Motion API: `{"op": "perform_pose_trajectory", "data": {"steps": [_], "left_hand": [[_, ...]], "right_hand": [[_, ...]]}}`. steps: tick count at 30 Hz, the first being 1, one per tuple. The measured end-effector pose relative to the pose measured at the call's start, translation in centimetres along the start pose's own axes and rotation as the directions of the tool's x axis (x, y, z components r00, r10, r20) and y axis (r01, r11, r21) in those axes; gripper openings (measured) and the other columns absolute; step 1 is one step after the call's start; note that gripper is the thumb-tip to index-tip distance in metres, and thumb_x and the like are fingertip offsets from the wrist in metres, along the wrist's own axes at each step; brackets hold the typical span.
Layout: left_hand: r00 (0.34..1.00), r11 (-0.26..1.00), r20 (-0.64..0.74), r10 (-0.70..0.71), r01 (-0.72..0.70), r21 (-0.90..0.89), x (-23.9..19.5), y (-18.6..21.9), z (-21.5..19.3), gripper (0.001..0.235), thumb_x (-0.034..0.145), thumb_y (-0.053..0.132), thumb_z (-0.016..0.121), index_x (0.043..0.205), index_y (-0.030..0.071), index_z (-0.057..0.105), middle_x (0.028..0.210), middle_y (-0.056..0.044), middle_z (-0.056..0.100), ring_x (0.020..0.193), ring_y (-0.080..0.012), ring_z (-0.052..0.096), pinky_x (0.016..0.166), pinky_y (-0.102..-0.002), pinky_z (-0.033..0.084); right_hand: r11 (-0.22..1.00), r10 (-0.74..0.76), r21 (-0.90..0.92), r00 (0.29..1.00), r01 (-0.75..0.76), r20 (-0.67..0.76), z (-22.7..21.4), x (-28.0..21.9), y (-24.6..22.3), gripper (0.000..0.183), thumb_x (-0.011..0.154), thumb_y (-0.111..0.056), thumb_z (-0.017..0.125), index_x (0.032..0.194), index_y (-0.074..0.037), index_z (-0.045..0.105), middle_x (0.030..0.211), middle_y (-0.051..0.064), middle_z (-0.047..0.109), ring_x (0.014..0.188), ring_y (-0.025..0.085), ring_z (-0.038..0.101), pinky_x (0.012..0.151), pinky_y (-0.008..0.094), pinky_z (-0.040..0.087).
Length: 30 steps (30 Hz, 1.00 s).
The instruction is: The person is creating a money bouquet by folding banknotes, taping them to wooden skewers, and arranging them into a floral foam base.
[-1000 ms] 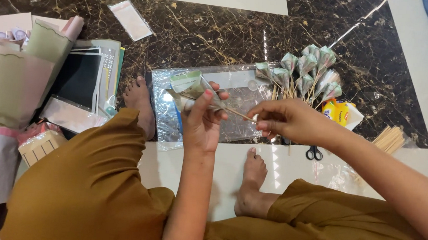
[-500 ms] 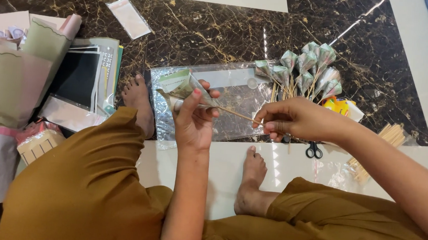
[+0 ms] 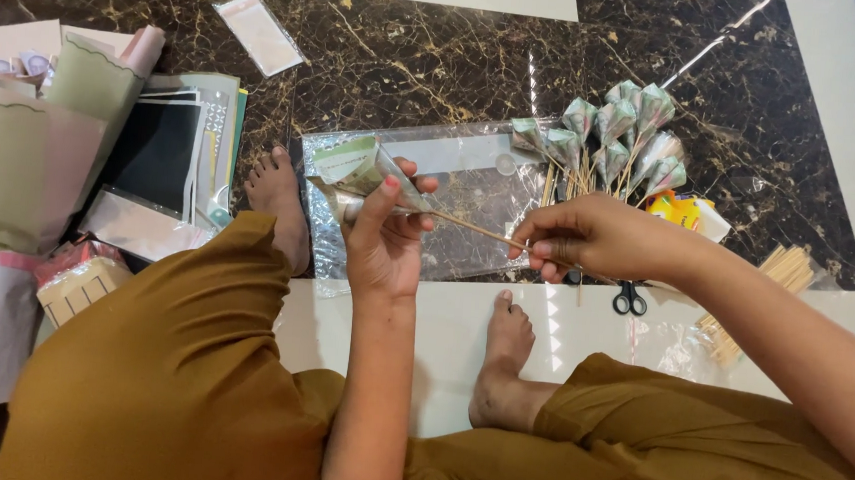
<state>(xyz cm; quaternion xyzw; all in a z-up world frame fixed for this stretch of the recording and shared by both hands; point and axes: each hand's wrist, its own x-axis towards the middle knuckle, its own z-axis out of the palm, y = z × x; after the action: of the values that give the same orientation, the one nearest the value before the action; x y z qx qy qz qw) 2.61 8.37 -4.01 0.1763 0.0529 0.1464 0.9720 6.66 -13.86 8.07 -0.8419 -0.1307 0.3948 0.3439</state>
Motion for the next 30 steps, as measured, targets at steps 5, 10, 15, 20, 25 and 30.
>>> {"op": "perform_pose_trajectory", "data": {"steps": [5, 10, 15, 20, 25, 30], "left_hand": [[1.0, 0.998, 0.013, 0.015, -0.016, 0.057, 0.3, -0.3, -0.2, 0.023, 0.09, 0.011, 0.075, 0.109, 0.001, 0.067, 0.105, -0.017, 0.071, 0.087, -0.0332, 0.077, 0.046, -0.027, 0.064], [0.997, 0.983, 0.065, 0.027, -0.038, 0.179, -1.2, -0.6, 3.1, 0.032, 0.085, 0.015, 0.078, 0.111, 0.0, 0.067, 0.108, -0.018, 0.073, 0.09, -0.0283, 0.077, 0.048, -0.022, 0.063], [0.991, 0.964, 0.128, -0.035, 0.0, 0.266, -2.0, -2.5, 3.7, 0.033, 0.084, 0.016, 0.08, 0.108, -0.004, 0.07, 0.097, -0.019, 0.074, 0.077, -0.0207, 0.075, 0.047, -0.022, 0.061], [0.991, 0.942, 0.128, -0.041, -0.004, 0.335, -2.2, -3.1, 3.6, 0.035, 0.084, 0.018, 0.082, 0.109, -0.004, 0.072, 0.093, -0.017, 0.075, 0.074, -0.0168, 0.073, 0.05, -0.024, 0.061], [0.991, 0.933, 0.119, -0.061, 0.014, 0.36, -2.8, -4.4, 3.5, 0.039, 0.08, 0.014, 0.086, 0.112, -0.004, 0.072, 0.094, -0.018, 0.075, 0.074, -0.0182, 0.073, 0.053, -0.028, 0.062], [0.969, 0.91, 0.184, -0.165, 0.078, 0.408, -3.0, -8.4, 2.5, 0.077, 0.067, 0.007, 0.094, 0.134, -0.002, 0.056, 0.116, -0.017, 0.072, 0.098, -0.023, 0.071, 0.072, -0.034, 0.063]], "right_hand": [[0.998, -0.014, -0.055, 0.999, 0.011, -0.052, 0.5, -0.6, -1.3, 0.024, 0.098, -0.008, 0.061, 0.113, -0.002, 0.078, 0.093, 0.019, 0.082, 0.082, 0.026, 0.08, 0.084, 0.042, 0.066], [0.978, -0.099, 0.165, 0.983, 0.124, -0.153, 2.0, 0.4, -1.5, 0.032, 0.099, -0.015, 0.06, 0.123, 0.001, 0.074, 0.106, 0.021, 0.081, 0.099, 0.028, 0.078, 0.094, 0.043, 0.063], [0.974, -0.119, 0.156, 0.958, 0.163, -0.26, 2.7, 1.5, -0.4, 0.022, 0.094, -0.016, 0.072, 0.11, -0.001, 0.078, 0.088, 0.015, 0.079, 0.084, 0.021, 0.076, 0.085, 0.035, 0.064], [0.971, -0.108, 0.175, 0.952, 0.163, -0.287, 2.4, 1.0, -0.2, 0.019, 0.092, -0.013, 0.074, 0.106, -0.001, 0.08, 0.085, 0.017, 0.079, 0.082, 0.023, 0.076, 0.082, 0.035, 0.064], [0.969, -0.085, 0.192, 0.935, 0.158, -0.344, 2.6, -0.3, 0.6, 0.015, 0.089, -0.009, 0.076, 0.102, -0.001, 0.081, 0.082, 0.019, 0.078, 0.079, 0.022, 0.075, 0.08, 0.034, 0.065], [0.983, -0.048, 0.128, 0.86, 0.13, -0.508, 1.5, -2.7, 2.7, 0.016, 0.094, -0.007, 0.073, 0.107, 0.002, 0.078, 0.087, 0.023, 0.077, 0.083, 0.029, 0.076, 0.081, 0.039, 0.064]]}}
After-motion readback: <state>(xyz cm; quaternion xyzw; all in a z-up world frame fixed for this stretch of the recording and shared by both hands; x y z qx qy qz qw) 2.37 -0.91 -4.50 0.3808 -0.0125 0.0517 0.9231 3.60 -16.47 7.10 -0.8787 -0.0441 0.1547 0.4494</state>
